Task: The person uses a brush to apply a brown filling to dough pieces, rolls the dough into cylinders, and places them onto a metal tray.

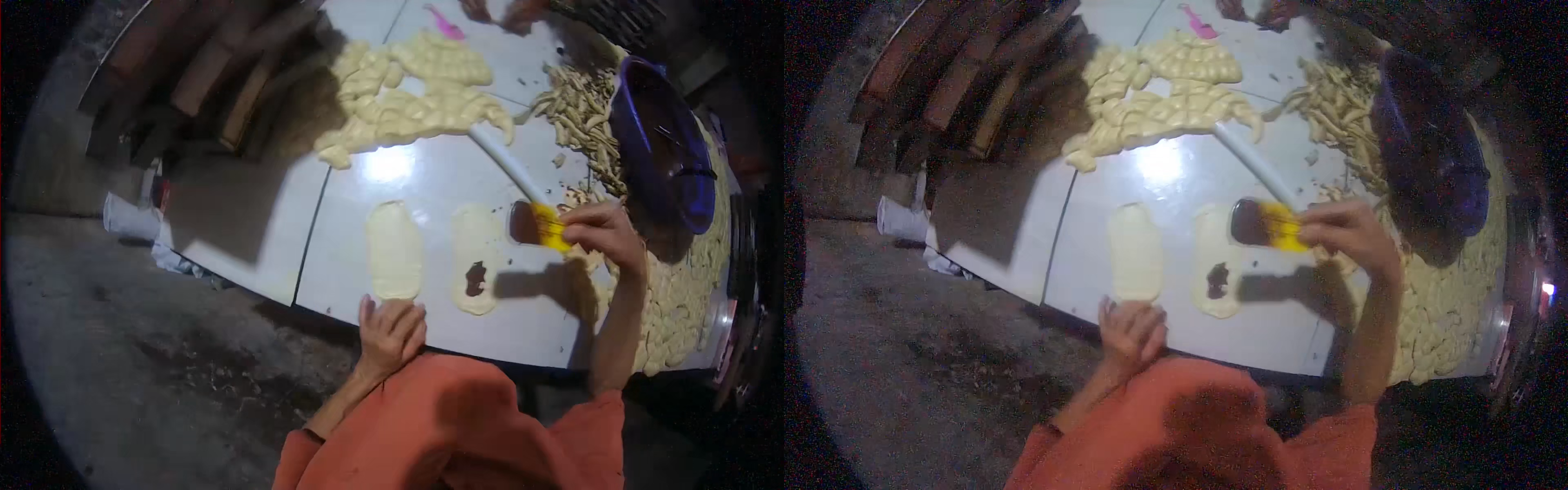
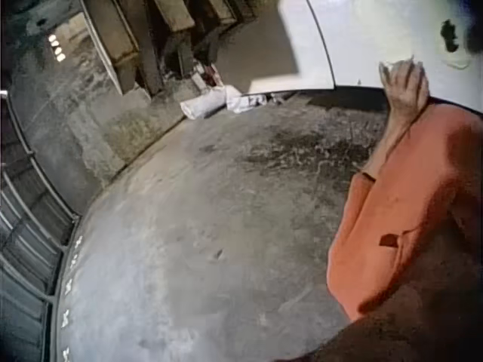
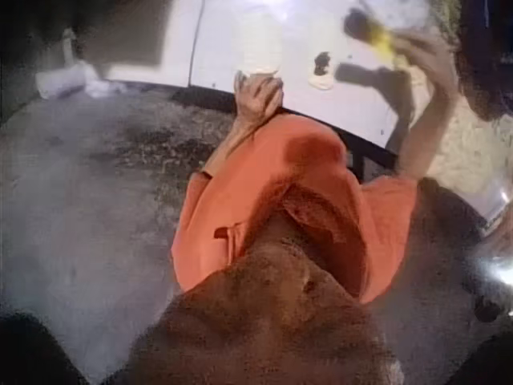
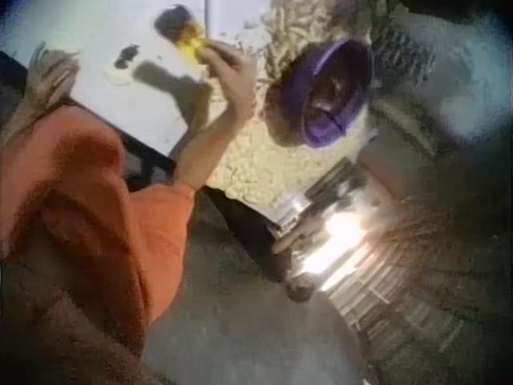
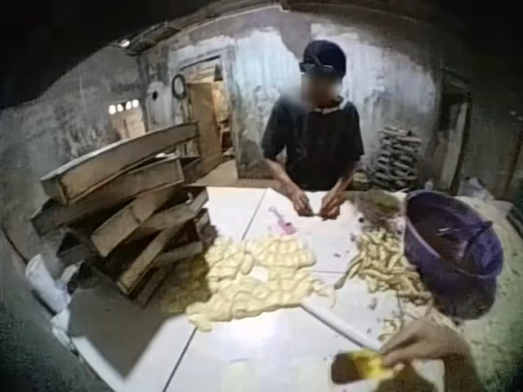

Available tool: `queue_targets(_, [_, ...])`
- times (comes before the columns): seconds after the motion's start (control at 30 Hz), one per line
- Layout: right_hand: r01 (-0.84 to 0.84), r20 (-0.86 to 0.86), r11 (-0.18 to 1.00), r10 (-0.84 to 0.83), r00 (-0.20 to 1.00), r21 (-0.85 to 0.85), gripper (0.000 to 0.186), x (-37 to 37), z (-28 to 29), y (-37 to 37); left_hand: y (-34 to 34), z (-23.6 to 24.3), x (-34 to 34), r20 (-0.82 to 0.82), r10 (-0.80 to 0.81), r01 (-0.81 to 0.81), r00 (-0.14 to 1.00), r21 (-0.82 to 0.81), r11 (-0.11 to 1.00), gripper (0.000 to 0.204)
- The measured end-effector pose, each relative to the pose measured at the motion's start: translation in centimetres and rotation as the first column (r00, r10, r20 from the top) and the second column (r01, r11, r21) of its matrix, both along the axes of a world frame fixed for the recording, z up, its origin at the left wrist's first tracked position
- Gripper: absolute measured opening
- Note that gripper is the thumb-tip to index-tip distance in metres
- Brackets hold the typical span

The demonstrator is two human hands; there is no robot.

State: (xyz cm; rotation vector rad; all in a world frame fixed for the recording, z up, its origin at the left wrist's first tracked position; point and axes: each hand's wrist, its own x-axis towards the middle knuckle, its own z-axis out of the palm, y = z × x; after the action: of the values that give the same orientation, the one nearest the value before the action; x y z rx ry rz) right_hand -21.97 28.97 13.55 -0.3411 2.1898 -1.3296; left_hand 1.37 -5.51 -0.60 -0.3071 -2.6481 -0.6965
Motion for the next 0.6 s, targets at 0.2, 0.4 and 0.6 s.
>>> queue_targets(0.2, [-0.246,-0.329,0.960,0.278,0.902,0.138,0.021,5.9,-3.9,-14.5,-6.0,-0.3,0.2,0.072,0.064,-0.058,0.995,-0.084,0.995,0.036])
queue_targets(0.4, [-0.095,-0.525,0.823,0.442,0.727,0.560,0.020,9.6,-2.9,-18.7,-6.4,-0.5,-0.6,0.062,-0.025,0.023,0.998,0.018,1.000,0.033])
queue_targets(0.6, [0.040,-0.617,0.804,0.422,0.664,0.593,0.030,11.2,-2.7,-20.0,-5.8,0.3,-2.2,0.058,-0.052,0.048,0.997,0.053,0.997,0.048])
